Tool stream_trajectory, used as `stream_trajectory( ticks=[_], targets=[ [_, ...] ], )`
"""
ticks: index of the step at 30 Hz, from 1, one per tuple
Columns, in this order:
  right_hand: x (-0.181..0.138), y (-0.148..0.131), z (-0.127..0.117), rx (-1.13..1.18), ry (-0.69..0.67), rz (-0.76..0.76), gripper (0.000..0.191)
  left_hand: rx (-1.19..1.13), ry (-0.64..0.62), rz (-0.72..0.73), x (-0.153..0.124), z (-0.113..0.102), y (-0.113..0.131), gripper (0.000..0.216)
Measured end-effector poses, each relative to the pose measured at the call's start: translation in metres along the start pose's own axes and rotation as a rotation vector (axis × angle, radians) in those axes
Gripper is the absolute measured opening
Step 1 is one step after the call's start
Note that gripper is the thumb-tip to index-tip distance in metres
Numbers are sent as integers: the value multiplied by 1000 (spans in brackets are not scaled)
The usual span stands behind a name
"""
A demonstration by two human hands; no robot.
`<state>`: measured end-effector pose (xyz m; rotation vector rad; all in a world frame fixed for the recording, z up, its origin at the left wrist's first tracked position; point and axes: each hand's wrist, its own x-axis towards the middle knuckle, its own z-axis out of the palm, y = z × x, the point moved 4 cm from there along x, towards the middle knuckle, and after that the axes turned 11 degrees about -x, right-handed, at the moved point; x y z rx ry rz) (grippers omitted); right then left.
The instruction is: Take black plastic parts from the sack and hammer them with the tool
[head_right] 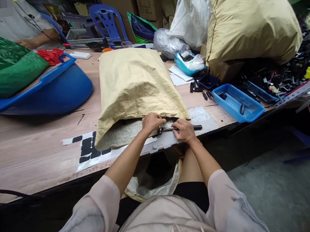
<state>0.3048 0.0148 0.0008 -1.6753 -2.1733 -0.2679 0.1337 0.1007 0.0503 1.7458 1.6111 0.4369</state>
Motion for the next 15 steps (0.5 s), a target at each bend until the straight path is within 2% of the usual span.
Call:
stream_trajectory(
  ticks=[4,8,11,15],
  targets=[
    [0,1,0,10,11,3,15,-142,-60,153,-9,-29,-49,23],
    [0,4,2,15,6,3,12,-191,-83,224,-23,-34,-96,21],
    [1,6,3,6,-1,6,9,-141,15,280,-32,-28,-110,17],
    [1,9,3,0,-10,-3,9,-48,156,249,-41,-19,-107,20]
  ],
)
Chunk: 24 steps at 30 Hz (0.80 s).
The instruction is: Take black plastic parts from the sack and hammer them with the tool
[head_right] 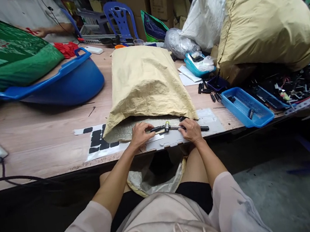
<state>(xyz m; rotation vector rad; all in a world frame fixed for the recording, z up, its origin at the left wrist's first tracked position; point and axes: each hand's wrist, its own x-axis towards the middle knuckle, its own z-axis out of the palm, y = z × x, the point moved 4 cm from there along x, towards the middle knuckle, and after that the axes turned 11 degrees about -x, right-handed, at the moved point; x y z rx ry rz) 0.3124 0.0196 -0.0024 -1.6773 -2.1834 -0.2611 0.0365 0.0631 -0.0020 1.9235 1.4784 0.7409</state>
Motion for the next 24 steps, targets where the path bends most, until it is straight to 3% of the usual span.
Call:
stream_trajectory(
  ticks=[7,13,24],
  targets=[
    [1,3,0,34,14,-24,12,20,-20,17,-3,5,4,20],
    [2,-2,-12,82,102,4,17,-43,-37,-29,0,5,1,17],
    [7,-76,-24,167,104,43,30,-68,-51,-61,3,5,3,15]
  ],
)
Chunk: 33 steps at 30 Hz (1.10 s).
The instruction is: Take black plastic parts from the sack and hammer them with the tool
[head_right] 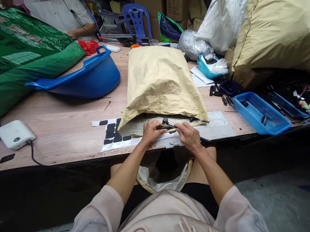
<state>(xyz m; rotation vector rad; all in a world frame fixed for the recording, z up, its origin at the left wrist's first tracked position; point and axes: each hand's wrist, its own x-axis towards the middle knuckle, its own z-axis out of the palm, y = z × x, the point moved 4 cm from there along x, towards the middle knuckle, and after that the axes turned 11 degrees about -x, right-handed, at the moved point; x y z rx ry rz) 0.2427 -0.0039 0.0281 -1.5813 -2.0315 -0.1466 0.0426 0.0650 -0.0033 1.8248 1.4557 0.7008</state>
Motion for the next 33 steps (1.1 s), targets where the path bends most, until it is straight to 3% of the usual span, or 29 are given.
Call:
stream_trajectory(
  ticks=[7,13,18,21,26,33],
  targets=[
    [-7,-3,9,-114,-23,-36,30,18,-1,8,0,0,0,15],
    [-5,3,-4,-85,71,49,32,3,2,-12,1,0,-1,21],
    [-15,8,2,-108,-20,43,31,5,16,-13,1,0,-1,20],
    [-15,15,1,-94,19,66,32,-5,19,-9,1,0,0,18],
    [-2,37,-10,-104,103,68,29,-39,18,-14,-1,-2,2,18],
    [4,83,1,-160,5,-44,22,-19,-5,-26,0,-3,4,19]
  ],
)
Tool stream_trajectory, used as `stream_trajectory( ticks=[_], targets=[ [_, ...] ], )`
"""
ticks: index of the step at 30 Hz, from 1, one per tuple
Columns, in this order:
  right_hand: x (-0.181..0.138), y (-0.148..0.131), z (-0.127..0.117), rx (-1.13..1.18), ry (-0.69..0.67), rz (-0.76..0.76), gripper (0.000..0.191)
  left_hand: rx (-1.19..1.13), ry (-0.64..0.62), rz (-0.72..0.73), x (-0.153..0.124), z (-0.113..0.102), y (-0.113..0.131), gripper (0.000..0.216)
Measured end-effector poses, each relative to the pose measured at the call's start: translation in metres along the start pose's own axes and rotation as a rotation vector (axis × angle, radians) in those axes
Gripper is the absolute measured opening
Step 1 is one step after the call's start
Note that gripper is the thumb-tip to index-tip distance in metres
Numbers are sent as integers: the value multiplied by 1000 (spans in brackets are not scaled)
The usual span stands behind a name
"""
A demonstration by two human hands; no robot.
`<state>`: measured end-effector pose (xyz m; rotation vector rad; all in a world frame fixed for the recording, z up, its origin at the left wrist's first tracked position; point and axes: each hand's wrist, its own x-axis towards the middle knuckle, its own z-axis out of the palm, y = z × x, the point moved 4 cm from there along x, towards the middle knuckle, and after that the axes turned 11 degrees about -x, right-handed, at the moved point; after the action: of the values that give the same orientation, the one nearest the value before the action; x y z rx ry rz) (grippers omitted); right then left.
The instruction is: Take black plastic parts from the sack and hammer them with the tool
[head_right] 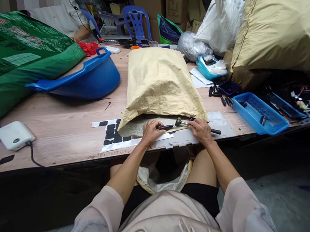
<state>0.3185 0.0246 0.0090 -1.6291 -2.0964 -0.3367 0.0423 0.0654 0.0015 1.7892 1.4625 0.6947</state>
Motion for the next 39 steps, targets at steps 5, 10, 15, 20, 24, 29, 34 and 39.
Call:
stream_trajectory(
  ticks=[5,10,15,20,24,29,34,39],
  targets=[
    [-5,10,11,8,-4,-16,20,9,0,8,-2,0,-1,18],
    [-6,8,12,-3,4,-2,19,22,11,14,2,1,-4,18],
    [-6,9,14,-4,-17,18,19,1,48,160,-21,-1,3,16],
    [-7,8,15,-8,-5,23,18,-141,-193,389,-104,28,4,20],
    [-7,6,14,-16,4,31,18,-62,-362,149,-151,72,-29,14],
    [-7,7,15,-18,0,35,19,123,-458,-157,-158,97,-61,24],
    [-8,9,18,-1,3,30,20,-19,-280,95,-125,54,-18,16],
    [-8,9,19,-2,13,32,19,170,190,-40,-49,-26,2,27]
  ],
)
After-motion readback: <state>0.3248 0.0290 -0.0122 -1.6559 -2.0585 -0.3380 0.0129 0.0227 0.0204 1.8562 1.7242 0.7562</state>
